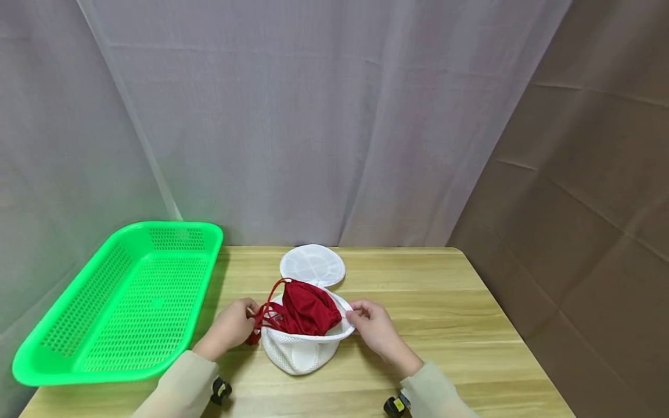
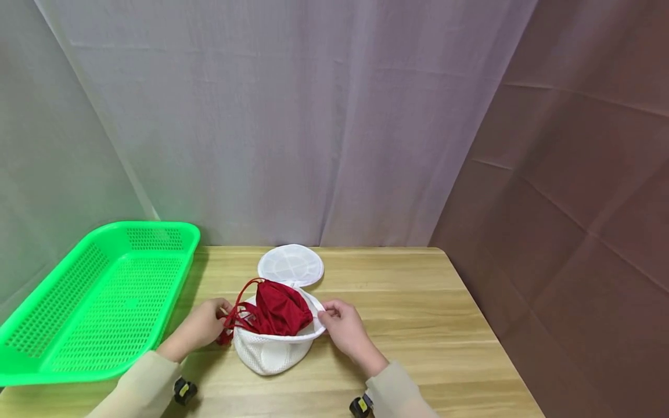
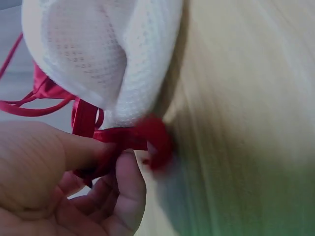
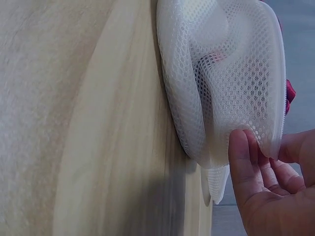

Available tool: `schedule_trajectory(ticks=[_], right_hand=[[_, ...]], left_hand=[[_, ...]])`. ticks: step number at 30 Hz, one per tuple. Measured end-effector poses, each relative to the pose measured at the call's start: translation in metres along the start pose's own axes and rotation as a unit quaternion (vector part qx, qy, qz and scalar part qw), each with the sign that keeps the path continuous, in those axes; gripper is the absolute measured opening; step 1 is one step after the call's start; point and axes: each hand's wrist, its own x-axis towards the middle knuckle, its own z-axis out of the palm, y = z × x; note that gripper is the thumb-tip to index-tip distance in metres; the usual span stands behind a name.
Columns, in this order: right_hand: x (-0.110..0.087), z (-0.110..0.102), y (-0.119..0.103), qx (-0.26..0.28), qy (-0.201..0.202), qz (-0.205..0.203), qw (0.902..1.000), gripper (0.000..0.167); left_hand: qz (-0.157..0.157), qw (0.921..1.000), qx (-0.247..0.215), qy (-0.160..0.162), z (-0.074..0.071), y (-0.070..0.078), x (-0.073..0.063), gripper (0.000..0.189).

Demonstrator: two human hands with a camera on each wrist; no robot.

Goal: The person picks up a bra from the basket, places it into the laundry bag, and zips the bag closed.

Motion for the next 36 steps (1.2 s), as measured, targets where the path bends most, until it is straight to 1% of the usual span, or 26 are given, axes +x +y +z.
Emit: schedule_trajectory(ticks=[4,8,11,15,19,21,23,25,28,29,31,33,36], right_hand=[[-0.004,-0.002,-0.001,0.008,-0.003,0.009,0.9999,0.017],[-0.006,-0.004,-0.002,0.010,0.002,0.013,0.9999,0.017],[-0.007,-0.006,-0.002,0.006,0.008,0.011,0.9999,0.016],[-0.009,-0.008,-0.004,-0.010,0.012,0.010,0.9998,0.015],[-0.011,-0.007,-0.009,-0.028,0.018,0.005,0.9994,0.014],[-0.012,-0.006,-0.011,-0.033,0.020,-0.001,0.9992,0.014],[-0.012,-0.004,-0.013,-0.033,0.019,-0.009,0.9992,0.015],[-0.013,-0.001,-0.014,-0.032,0.018,-0.014,0.9992,0.016],[-0.013,0.002,-0.015,-0.036,0.016,-0.017,0.9991,0.016],[-0.013,0.004,-0.015,-0.039,0.016,-0.019,0.9990,0.016],[-0.013,0.005,-0.013,-0.046,0.016,-0.019,0.9986,0.015],[-0.014,0.007,-0.011,-0.052,0.013,-0.021,0.9983,0.014],[-0.015,0.008,-0.008,-0.051,0.010,-0.023,0.9984,0.013]], left_hand=[[0.004,0.9983,-0.058,-0.001,0.000,0.007,-0.002,0.016],[0.005,0.9934,-0.114,-0.008,-0.003,0.018,-0.003,0.013],[0.018,0.9921,-0.124,0.002,-0.005,0.027,-0.001,0.010],[0.043,0.9918,-0.115,0.034,-0.005,0.042,-0.001,0.011],[0.066,0.9882,-0.127,0.055,-0.004,0.058,0.000,0.014],[0.086,0.9859,-0.130,0.061,-0.001,0.066,0.000,0.016],[0.117,0.9842,-0.117,0.063,0.004,0.073,-0.001,0.019],[0.152,0.9820,-0.092,0.064,0.011,0.078,-0.003,0.022],[0.204,0.9757,-0.052,0.059,0.027,0.080,-0.005,0.025],[0.214,0.9745,-0.042,0.053,0.032,0.079,-0.005,0.025],[0.224,0.9737,-0.020,0.034,0.044,0.076,-0.007,0.023],[0.223,0.9747,-0.001,0.011,0.053,0.072,-0.009,0.020],[0.217,0.9758,0.016,-0.016,0.061,0.067,-0.011,0.015]])
